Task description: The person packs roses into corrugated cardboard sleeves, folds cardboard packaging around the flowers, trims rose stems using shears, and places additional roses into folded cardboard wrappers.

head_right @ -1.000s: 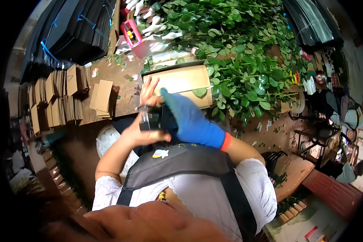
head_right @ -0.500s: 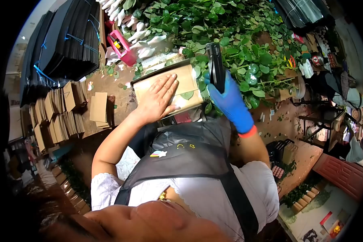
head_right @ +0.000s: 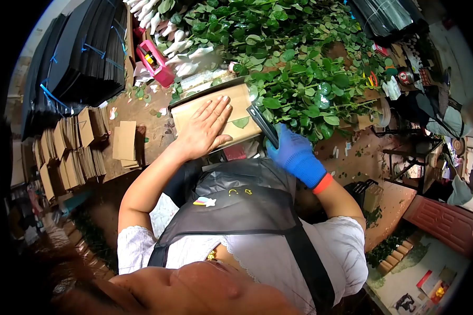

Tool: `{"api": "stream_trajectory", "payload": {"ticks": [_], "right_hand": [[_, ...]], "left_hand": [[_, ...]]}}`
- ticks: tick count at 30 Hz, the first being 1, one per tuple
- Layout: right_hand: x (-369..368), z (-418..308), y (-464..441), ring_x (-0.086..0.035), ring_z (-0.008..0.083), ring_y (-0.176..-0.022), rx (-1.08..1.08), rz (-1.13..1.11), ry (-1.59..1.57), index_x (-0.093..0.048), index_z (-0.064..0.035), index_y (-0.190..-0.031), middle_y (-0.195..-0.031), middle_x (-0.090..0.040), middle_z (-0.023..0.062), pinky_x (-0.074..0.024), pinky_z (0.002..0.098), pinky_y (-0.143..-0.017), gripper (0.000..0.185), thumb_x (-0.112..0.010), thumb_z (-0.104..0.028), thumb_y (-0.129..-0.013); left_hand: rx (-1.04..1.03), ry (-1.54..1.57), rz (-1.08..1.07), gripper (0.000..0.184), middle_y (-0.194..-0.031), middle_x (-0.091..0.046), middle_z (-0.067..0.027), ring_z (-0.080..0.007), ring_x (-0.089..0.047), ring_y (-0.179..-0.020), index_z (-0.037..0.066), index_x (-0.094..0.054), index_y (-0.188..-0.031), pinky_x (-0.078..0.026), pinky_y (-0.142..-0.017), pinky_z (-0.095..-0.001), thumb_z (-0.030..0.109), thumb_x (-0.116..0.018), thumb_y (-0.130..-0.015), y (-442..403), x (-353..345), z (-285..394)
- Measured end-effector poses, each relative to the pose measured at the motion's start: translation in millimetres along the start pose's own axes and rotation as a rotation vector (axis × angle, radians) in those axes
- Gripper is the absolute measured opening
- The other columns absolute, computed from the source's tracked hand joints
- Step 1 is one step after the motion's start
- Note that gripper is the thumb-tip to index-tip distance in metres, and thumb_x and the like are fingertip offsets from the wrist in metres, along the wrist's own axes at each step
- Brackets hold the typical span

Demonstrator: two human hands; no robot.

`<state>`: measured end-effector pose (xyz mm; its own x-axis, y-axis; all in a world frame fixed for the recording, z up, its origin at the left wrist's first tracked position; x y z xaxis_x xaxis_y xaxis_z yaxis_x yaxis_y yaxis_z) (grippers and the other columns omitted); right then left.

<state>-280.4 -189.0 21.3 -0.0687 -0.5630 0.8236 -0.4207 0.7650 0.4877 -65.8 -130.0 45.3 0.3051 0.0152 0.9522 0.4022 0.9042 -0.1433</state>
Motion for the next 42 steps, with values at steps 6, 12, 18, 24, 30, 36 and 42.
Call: {"api": "stream_trajectory", "payload": {"ticks": [6, 12, 18, 24, 30, 36, 42], "right_hand": [[60, -15, 21, -0.068, 0.0407, -0.096, 0.14, 0.158, -0.126, -0.05, -0.0031, -0.135, -0.106, -0.068, 0.0252, -0.0545, 0.0468, -0.085, 0.057, -0.064, -0.037, -0.091], [49, -121, 35, -0.063, 0.0236, -0.114, 0.579, -0.147, -0.858, -0.04, -0.0046, -0.152, -0.134, -0.059, 0.016, -0.0526, 0.0367, -0.094, 0.07, -0.07, -0.024, -0.092], [11, -94, -48, -0.058, 0.0294, -0.124, 0.463, 0.177, -1.035, -0.039, -0.0038, -0.152, -0.145, -0.05, 0.0201, -0.0513, 0.0381, -0.1, 0.058, -0.059, -0.012, -0.098], [42, -97, -27, -0.067, 0.0213, -0.102, 0.551, 0.391, -0.745, -0.054, 0.0002, -0.139, -0.125, -0.066, 0.0164, -0.054, 0.033, -0.089, 0.043, -0.059, -0.006, -0.096], [1, -117, -7, -0.069, 0.0172, -0.098, 0.339, -0.359, -1.191, -0.057, 0.0009, -0.137, -0.111, -0.071, 0.0148, -0.055, 0.0294, -0.086, 0.036, -0.051, -0.013, -0.105], [-10, -127, -13, -0.069, 0.0158, -0.098, 0.426, -0.364, -1.133, -0.054, -0.0003, -0.14, -0.109, -0.072, 0.0131, -0.0552, 0.0277, -0.086, 0.039, -0.052, -0.016, -0.105], [-7, -128, -11, -0.067, 0.0127, -0.099, 0.473, -0.359, -1.2, -0.054, -0.002, -0.142, -0.112, -0.071, 0.0105, -0.0547, 0.0285, -0.089, 0.04, -0.054, -0.016, -0.105]], "left_hand": [[0.16, 0.833, 0.121, 0.076, -0.161, -0.032, -0.0202, -0.0305, -0.031, -0.149, 0.006, -0.024, -0.16, -0.025, -0.121, -0.0447, 0.021, -0.063, -0.096, 13, 17, -6], [0.479, 1.603, 0.466, 0.095, -0.149, -0.039, -0.0198, -0.0267, -0.051, -0.129, 0.016, -0.004, -0.161, -0.046, -0.105, -0.0436, 0.014, -0.07, -0.093, 37, 21, 26], [0.856, 0.673, 0.785, 0.08, -0.129, -0.051, -0.0166, -0.026, -0.058, -0.104, 0.006, -0.025, -0.156, -0.05, -0.09, -0.0386, 0.006, -0.064, -0.087, 110, 65, -64], [1.047, -0.018, 0.061, 0.082, -0.121, -0.051, -0.025, -0.0438, -0.054, -0.11, 0.02, -0.044, -0.151, -0.048, -0.094, -0.0503, 0.015, -0.075, -0.075, 134, -35, -152], [0.933, 0.208, 0.772, 0.05, -0.112, -0.055, -0.0221, -0.0366, -0.056, -0.108, -0.002, -0.058, -0.126, -0.047, -0.092, -0.0428, 0.025, -0.074, -0.087, 103, -17, -223], [1.262, 0.593, 0.745, 0.043, -0.082, -0.073, -0.0191, -0.0337, -0.071, -0.081, 0.003, -0.077, -0.088, -0.053, -0.077, -0.0427, 0.041, -0.059, -0.096, 77, -39, -358], [1.128, 0.708, 0.703, 0.032, -0.072, -0.062, -0.0002, -0.012, -0.056, -0.061, 0.007, -0.066, -0.083, -0.043, -0.054, -0.0298, 0.032, -0.058, -0.101, 87, -43, -334]]}}
Point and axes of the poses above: each hand's wrist, its own y-axis away from the middle knuckle, its own x-axis out of the back of the hand, z = x × y, the point moved 8 cm from there along -y, towards the middle knuckle
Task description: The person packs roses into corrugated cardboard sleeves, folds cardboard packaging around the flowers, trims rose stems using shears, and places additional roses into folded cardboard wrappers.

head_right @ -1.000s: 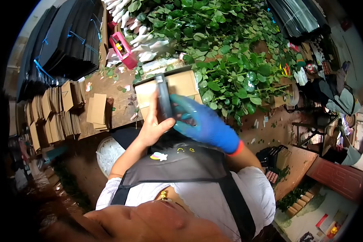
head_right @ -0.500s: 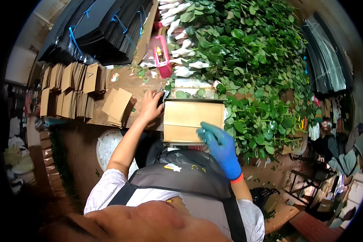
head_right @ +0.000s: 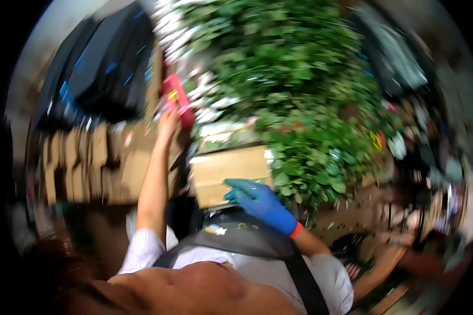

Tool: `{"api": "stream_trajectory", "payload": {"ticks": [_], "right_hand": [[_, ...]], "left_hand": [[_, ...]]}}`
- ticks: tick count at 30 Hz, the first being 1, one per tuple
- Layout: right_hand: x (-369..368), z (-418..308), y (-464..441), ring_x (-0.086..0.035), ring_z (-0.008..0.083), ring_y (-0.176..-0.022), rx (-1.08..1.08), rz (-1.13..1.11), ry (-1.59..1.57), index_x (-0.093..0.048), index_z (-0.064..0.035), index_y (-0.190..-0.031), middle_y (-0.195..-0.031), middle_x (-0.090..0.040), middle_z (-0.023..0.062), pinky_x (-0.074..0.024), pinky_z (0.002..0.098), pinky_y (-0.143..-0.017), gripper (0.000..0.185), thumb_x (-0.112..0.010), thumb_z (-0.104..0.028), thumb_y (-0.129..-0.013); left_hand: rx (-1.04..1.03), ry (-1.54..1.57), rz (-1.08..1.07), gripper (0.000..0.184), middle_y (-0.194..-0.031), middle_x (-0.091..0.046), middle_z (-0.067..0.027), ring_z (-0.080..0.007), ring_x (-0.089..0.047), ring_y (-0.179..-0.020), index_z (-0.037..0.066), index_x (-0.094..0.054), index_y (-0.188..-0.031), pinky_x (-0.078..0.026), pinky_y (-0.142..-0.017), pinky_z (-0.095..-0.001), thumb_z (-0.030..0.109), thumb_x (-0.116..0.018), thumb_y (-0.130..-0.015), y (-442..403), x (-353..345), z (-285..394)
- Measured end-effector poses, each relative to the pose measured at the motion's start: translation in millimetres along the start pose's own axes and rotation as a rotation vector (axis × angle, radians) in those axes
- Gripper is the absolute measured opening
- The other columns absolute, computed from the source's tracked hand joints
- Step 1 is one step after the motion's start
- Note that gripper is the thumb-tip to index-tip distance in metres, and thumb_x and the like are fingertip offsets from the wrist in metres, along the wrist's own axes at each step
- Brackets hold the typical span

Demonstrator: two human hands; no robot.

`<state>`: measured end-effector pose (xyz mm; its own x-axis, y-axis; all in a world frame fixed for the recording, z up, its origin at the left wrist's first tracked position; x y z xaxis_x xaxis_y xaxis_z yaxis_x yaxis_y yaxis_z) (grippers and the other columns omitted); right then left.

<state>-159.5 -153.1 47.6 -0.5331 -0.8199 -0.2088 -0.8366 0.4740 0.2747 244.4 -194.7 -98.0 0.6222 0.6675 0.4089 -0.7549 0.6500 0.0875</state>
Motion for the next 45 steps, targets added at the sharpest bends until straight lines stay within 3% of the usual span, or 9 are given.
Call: {"api": "stream_trajectory", "payload": {"ticks": [2, 9, 17, 22, 29, 35, 39, 40, 45], "right_hand": [[1, 9, -5, -0.065, 0.0088, -0.096, -0.003, -0.048, 0.052, -0.055, -0.0082, -0.143, -0.11, -0.072, 0.0076, -0.0536, 0.0264, -0.085, 0.04, -0.054, -0.021, -0.105], [1, -3, -8, -0.064, 0.0097, -0.063, 0.022, -0.038, 0.269, -0.056, -0.0131, -0.14, -0.102, -0.075, 0.0048, -0.0559, 0.0251, -0.064, 0.039, -0.05, -0.028, -0.104], [2, -11, -1, -0.059, 0.0084, -0.054, 0.131, -0.002, 0.331, -0.059, -0.0145, -0.137, -0.098, -0.075, 0.0024, -0.0541, 0.0241, -0.057, 0.037, -0.053, -0.027, -0.103], [6, 13, -12, -0.062, 0.0087, -0.055, 0.288, -0.006, 0.196, -0.061, -0.0143, -0.135, -0.096, -0.075, 0.0024, -0.0546, 0.0256, -0.056, 0.034, -0.054, -0.022, -0.103], [10, -19, 25, -0.066, 0.0105, -0.095, 0.169, -0.004, 0.029, -0.061, -0.0058, -0.135, -0.104, -0.072, 0.0058, -0.0533, 0.0279, -0.087, 0.035, -0.056, -0.021, -0.104], [13, -16, 24, -0.068, 0.0109, -0.09, 0.067, -0.006, 0.158, -0.061, -0.0056, -0.133, -0.105, -0.073, 0.0076, -0.0555, 0.0286, -0.084, 0.035, -0.055, -0.022, -0.104], [11, -24, 23, -0.07, 0.0131, -0.091, 0.116, -0.013, 0.166, -0.062, -0.0073, -0.132, -0.106, -0.074, 0.0089, -0.0559, 0.0287, -0.086, 0.035, -0.054, -0.025, -0.104], [11, -27, 22, -0.07, 0.0133, -0.091, 0.141, -0.014, 0.166, -0.062, -0.0076, -0.132, -0.106, -0.074, 0.0089, -0.0557, 0.0287, -0.086, 0.035, -0.054, -0.026, -0.104], [11, -23, 17, -0.07, 0.0149, -0.093, 0.137, -0.055, 0.221, -0.062, -0.0103, -0.134, -0.106, -0.074, 0.0081, -0.0553, 0.0309, -0.087, 0.037, -0.054, -0.029, -0.103]], "left_hand": [[-0.023, 0.252, -0.078, 0.032, -0.082, -0.071, -0.0109, -0.018, -0.062, -0.078, 0.0, -0.072, -0.093, -0.049, -0.073, -0.0348, 0.029, -0.059, -0.099, 33, -19, -6], [-0.23, -0.898, -0.092, 0.027, -0.089, -0.071, -0.0245, -0.0448, -0.068, -0.085, 0.003, -0.068, -0.097, -0.053, -0.074, -0.0532, 0.028, -0.056, -0.098, 41, -14, 19], [-0.336, 0.068, -0.207, 0.038, -0.061, -0.039, 0.002, -0.0057, -0.032, -0.063, 0.0, -0.05, -0.071, -0.028, -0.053, -0.0276, 0.021, -0.058, -0.102, 185, -7, 168], [-0.439, -0.706, -0.342, 0.039, -0.074, -0.067, -0.023, -0.0417, -0.067, -0.074, 0.002, -0.074, -0.077, -0.052, -0.07, -0.0495, 0.034, -0.062, -0.094, 230, -48, 160], [-0.246, -0.641, -0.375, 0.04, -0.063, -0.065, -0.0202, -0.0322, -0.066, -0.059, 0.0, -0.073, -0.074, -0.05, -0.062, -0.0433, 0.037, -0.071, -0.089, 217, -43, 142], [-0.259, -0.812, -0.379, 0.049, -0.06, -0.063, -0.0219, -0.0322, -0.066, -0.056, -0.002, -0.072, -0.07, -0.049, -0.061, -0.0451, 0.044, -0.073, -0.088, 227, -25, 133], [-0.118, -0.953, -0.375, 0.057, -0.074, -0.07, -0.022, -0.0359, -0.069, -0.07, -0.001, -0.075, -0.091, -0.052, -0.066, -0.0454, 0.055, -0.076, -0.083, 247, 3, 126], [0.109, -0.895, -0.435, 0.065, -0.106, -0.071, -0.0266, -0.0393, -0.068, -0.097, 0.0, -0.07, -0.113, -0.052, -0.086, -0.048, 0.055, -0.078, -0.08, 254, 6, 119], [-1.1, -0.719, -0.015, 0.069, -0.139, -0.052, -0.0307, -0.0435, -0.051, -0.128, -0.002, -0.057, -0.131, -0.038, -0.109, -0.0559, 0.043, -0.075, -0.082, 290, -4, 197]]}}
Point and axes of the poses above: each hand's wrist, its own y-axis away from the middle knuckle, its own x-axis out of the back of the hand, z = x × y, the point moved 8 cm from there along -y, towards the middle knuckle
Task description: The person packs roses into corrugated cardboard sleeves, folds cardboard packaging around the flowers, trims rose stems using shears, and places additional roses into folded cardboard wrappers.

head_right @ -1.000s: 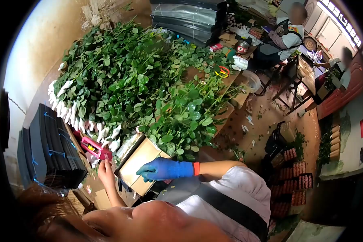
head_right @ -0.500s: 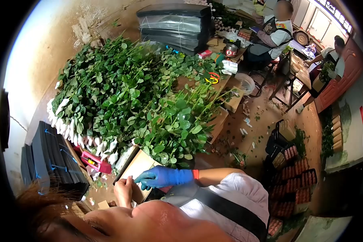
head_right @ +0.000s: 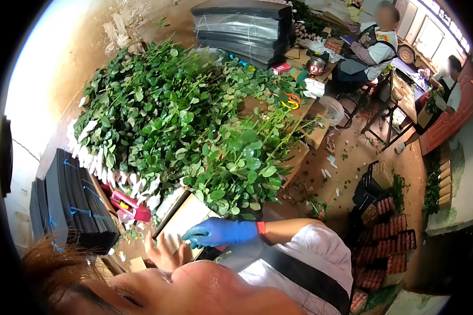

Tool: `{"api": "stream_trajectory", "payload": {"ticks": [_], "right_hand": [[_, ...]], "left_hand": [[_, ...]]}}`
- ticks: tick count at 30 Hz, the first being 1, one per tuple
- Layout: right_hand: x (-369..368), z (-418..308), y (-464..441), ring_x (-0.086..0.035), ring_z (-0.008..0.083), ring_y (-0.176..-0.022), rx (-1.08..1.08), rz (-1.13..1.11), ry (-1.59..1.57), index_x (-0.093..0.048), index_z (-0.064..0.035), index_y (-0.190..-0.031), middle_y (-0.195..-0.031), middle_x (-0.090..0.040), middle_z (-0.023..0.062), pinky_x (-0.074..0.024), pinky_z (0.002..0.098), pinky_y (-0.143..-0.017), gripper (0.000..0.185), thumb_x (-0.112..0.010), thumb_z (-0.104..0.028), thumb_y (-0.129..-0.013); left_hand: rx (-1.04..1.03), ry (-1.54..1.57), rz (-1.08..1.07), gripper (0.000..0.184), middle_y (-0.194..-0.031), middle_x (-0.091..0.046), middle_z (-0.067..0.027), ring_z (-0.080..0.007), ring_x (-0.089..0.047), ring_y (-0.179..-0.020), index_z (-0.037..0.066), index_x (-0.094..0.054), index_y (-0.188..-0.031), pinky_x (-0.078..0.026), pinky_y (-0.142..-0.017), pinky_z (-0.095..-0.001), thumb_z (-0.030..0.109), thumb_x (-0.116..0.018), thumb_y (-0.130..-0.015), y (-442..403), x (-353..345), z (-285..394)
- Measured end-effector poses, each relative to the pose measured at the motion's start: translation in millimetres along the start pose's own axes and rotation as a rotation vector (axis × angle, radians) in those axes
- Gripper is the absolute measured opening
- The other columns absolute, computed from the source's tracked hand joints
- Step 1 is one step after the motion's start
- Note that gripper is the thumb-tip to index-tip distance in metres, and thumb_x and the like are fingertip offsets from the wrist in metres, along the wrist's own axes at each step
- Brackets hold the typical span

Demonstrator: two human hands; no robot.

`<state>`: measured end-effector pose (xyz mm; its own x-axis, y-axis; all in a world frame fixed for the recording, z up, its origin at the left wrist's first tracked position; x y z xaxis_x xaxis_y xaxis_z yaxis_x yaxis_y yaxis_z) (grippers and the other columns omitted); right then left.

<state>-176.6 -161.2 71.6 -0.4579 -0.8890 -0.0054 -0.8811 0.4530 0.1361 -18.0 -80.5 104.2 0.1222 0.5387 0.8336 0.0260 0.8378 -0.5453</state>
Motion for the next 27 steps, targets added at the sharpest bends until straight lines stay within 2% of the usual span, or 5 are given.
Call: {"api": "stream_trajectory", "payload": {"ticks": [3, 5, 13, 20, 27], "right_hand": [[-2, 4, -2, -0.07, 0.0168, -0.089, -0.015, -0.001, 0.079, -0.061, -0.0145, -0.136, -0.105, -0.075, 0.0069, -0.0557, 0.0336, -0.086, 0.038, -0.053, -0.03, -0.103], [-1, 7, -1, -0.071, 0.0188, -0.09, -0.094, -0.003, 0.092, -0.062, -0.0156, -0.135, -0.106, -0.075, 0.0082, -0.0554, 0.0341, -0.087, 0.037, -0.054, -0.03, -0.102], [-5, 6, -6, -0.067, 0.0184, -0.061, 0.359, 0.279, 0.485, -0.064, -0.0182, -0.133, -0.089, -0.073, 0.0096, -0.0563, 0.0322, -0.063, 0.035, -0.058, -0.032, -0.101], [-9, 33, -10, -0.066, 0.0138, -0.062, -0.054, 0.033, 0.096, -0.063, -0.0118, -0.132, -0.084, -0.072, 0.0102, -0.056, 0.0303, -0.064, 0.036, -0.059, -0.03, -0.101], [4, -2, -10, -0.066, 0.0141, -0.099, 0.017, 0.036, 0.022, -0.061, -0.007, -0.133, -0.116, -0.07, 0.0098, -0.0534, 0.0302, -0.091, 0.036, -0.061, -0.023, -0.101]], "left_hand": [[-0.193, -0.055, -0.208, 0.061, -0.138, -0.044, -0.0224, -0.0375, -0.043, -0.127, 0.001, -0.05, -0.138, -0.034, -0.107, -0.0514, 0.032, -0.064, -0.087, -24, -38, 24], [-0.193, 0.078, -0.478, 0.076, -0.161, -0.023, -0.0287, -0.0454, -0.018, -0.151, -0.006, -0.032, -0.152, -0.008, -0.122, -0.06, 0.035, -0.052, -0.091, -17, -74, 24], [-0.08, 0.057, -0.504, 0.101, -0.164, -0.021, -0.0255, -0.0411, -0.013, -0.154, -0.007, -0.029, -0.153, -0.005, -0.121, -0.0618, 0.051, -0.067, -0.079, 11, -88, 12], [-0.097, -0.025, -0.442, 0.103, -0.163, -0.021, -0.0246, -0.0386, -0.014, -0.154, -0.005, -0.024, -0.154, -0.005, -0.12, -0.066, 0.046, -0.072, -0.079, 29, -77, 6], [0.048, 0.402, 0.059, 0.015, -0.11, -0.068, -0.016, -0.0338, -0.061, -0.101, 0.002, -0.07, -0.099, -0.048, -0.09, -0.0448, 0.006, -0.071, -0.085, 17, -8, -40]]}}
Point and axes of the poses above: each hand's wrist, its own y-axis away from the middle knuckle, its own x-axis out of the back of the hand, z = x × y, the point moved 8 cm from there along -y, towards the middle knuckle
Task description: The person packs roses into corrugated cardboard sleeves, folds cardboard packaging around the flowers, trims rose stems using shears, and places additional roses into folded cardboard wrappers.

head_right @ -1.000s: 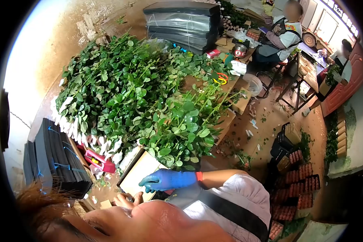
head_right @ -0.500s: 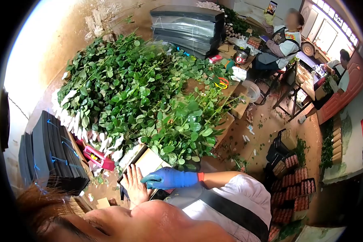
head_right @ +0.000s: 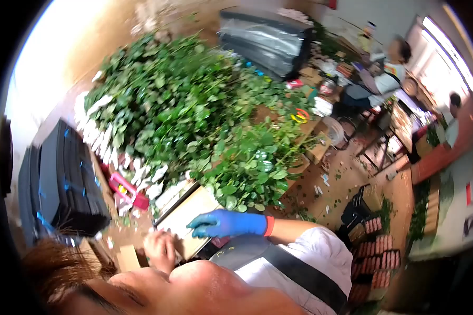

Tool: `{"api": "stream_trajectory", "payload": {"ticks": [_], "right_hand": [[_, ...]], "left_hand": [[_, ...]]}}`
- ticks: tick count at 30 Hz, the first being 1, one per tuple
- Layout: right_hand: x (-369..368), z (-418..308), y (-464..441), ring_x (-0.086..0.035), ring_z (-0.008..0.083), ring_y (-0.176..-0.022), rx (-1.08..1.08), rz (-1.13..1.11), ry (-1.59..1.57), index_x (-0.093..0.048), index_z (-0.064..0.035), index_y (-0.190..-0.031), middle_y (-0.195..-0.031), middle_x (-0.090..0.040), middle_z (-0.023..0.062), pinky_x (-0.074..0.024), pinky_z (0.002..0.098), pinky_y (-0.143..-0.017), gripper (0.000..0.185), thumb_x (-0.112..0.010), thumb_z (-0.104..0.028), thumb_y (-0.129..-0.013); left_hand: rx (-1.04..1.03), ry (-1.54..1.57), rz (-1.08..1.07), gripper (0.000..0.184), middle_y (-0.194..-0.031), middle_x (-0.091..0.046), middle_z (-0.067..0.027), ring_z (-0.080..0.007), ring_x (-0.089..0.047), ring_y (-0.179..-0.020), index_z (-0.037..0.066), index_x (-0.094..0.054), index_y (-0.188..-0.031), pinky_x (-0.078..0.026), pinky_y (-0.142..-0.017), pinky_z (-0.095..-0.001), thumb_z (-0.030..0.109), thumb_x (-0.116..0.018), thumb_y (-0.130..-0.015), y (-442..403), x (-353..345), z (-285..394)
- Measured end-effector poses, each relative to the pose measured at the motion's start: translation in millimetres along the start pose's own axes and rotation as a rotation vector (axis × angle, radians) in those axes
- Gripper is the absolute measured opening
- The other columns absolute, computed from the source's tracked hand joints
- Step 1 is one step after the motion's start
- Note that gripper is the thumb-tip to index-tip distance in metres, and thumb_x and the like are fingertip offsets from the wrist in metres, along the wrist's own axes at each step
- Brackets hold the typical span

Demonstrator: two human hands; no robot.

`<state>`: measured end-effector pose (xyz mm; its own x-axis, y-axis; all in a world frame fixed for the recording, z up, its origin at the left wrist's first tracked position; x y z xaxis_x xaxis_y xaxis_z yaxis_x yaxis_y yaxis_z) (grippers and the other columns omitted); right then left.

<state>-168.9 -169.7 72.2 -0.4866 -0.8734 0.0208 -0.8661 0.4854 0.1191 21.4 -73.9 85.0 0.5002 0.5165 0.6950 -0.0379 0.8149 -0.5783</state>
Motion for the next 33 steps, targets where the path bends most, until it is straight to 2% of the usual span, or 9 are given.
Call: {"api": "stream_trajectory", "payload": {"ticks": [5, 7, 9, 13, 15, 17, 23, 30, 33], "right_hand": [[40, -33, -39, -0.064, 0.0187, -0.114, 0.105, 0.042, -0.036, -0.065, -0.003, -0.124, -0.134, -0.062, 0.0093, -0.0532, 0.0329, -0.092, 0.03, -0.058, -0.023, -0.103], [45, -55, -72, -0.063, 0.0212, -0.117, 0.343, 0.023, -0.123, -0.066, -0.001, -0.118, -0.138, -0.06, 0.0105, -0.0534, 0.0335, -0.091, 0.028, -0.057, -0.023, -0.103], [39, -45, -111, -0.062, 0.0225, -0.121, 0.043, 0.066, -0.142, -0.066, 0.0013, -0.117, -0.141, -0.059, 0.0125, -0.0528, 0.0334, -0.092, 0.03, -0.057, -0.023, -0.103], [26, -21, -198, -0.06, 0.0137, -0.107, 0.103, -0.028, 0.31, -0.058, -0.0013, -0.134, -0.128, -0.064, 0.0104, -0.0493, 0.0272, -0.091, 0.04, -0.063, -0.021, -0.099], [12, -19, -222, -0.06, 0.0135, -0.108, 0.081, -0.05, 0.271, -0.056, -0.0019, -0.137, -0.125, -0.064, 0.0076, -0.0496, 0.0267, -0.092, 0.045, -0.065, -0.023, -0.098], [-2, -8, -241, -0.06, 0.0129, -0.109, 0.063, -0.106, 0.185, -0.053, -0.0024, -0.141, -0.126, -0.062, 0.0079, -0.0507, 0.0276, -0.093, 0.049, -0.065, -0.024, -0.098], [-26, 24, -260, -0.061, 0.0112, -0.099, -0.113, -0.166, -0.102, -0.06, 0.0004, -0.131, -0.115, -0.066, 0.0061, -0.0513, 0.0278, -0.09, 0.04, -0.063, -0.025, -0.099], [-28, 75, -291, -0.063, 0.0128, -0.09, -0.144, -0.251, -0.038, -0.068, -0.0014, -0.117, -0.098, -0.07, 0.0051, -0.0518, 0.0288, -0.083, 0.034, -0.062, -0.03, -0.1], [-40, 36, -268, -0.064, 0.0148, -0.088, -0.154, -0.199, -0.043, -0.071, -0.0011, -0.109, -0.092, -0.072, 0.008, -0.0525, 0.0308, -0.082, 0.029, -0.062, -0.027, -0.099]], "left_hand": [[0.729, 0.133, 0.362, 0.021, -0.108, -0.064, -0.0138, -0.0279, -0.061, -0.103, 0.002, -0.066, -0.115, -0.048, -0.092, -0.0378, 0.01, -0.062, -0.095, 19, 13, -138], [0.675, 0.157, 0.464, 0.032, -0.113, -0.064, -0.0107, -0.0219, -0.062, -0.107, 0.001, -0.065, -0.122, -0.048, -0.093, -0.0322, 0.015, -0.068, -0.093, 18, 1, -192], [0.783, 0.155, 0.497, 0.042, -0.115, -0.059, -0.0173, -0.0302, -0.061, -0.107, 0.001, -0.062, -0.121, -0.051, -0.093, -0.0378, 0.021, -0.074, -0.087, 7, -12, -228], [1.066, 0.016, 0.301, 0.054, -0.117, -0.058, -0.0237, -0.0346, -0.061, -0.111, 0.003, -0.071, -0.114, -0.051, -0.094, -0.0376, 0.047, -0.076, -0.082, -15, -34, -275], [1.022, 0.2, 0.295, 0.057, -0.065, -0.07, -0.0146, -0.0225, -0.069, -0.063, -0.002, -0.073, -0.069, -0.054, -0.065, -0.0362, 0.053, -0.076, -0.083, -29, -44, -281], [1.154, 0.227, 0.168, 0.058, -0.072, -0.072, -0.0164, -0.0221, -0.07, -0.068, -0.001, -0.074, -0.076, -0.054, -0.067, -0.036, 0.056, -0.073, -0.083, -29, -53, -284], [1.141, 0.429, 0.267, 0.039, -0.071, -0.067, -0.0041, -0.0128, -0.061, -0.061, 0.001, -0.07, -0.082, -0.048, -0.057, -0.031, 0.038, -0.073, -0.091, 2, -104, -327], [1.101, 0.808, 0.481, 0.027, -0.083, -0.065, 0.0018, -0.0081, -0.056, -0.075, 0.002, -0.07, -0.093, -0.045, -0.071, -0.0257, 0.028, -0.066, -0.098, -8, -51, -173], [1.206, 1.283, 0.436, 0.021, -0.08, -0.055, 0.0049, -0.0062, -0.044, -0.06, 0.004, -0.068, -0.105, -0.035, -0.053, -0.0236, 0.023, -0.06, -0.1, 21, -88, -154]]}}
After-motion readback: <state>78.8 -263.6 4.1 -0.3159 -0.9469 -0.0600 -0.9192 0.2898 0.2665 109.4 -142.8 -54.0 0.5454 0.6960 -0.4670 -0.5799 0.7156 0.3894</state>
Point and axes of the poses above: each hand's wrist, its own y-axis away from the middle knuckle, its own x-axis out of the back of the hand, z = x × y, the point moved 8 cm from there along -y, towards the middle knuckle
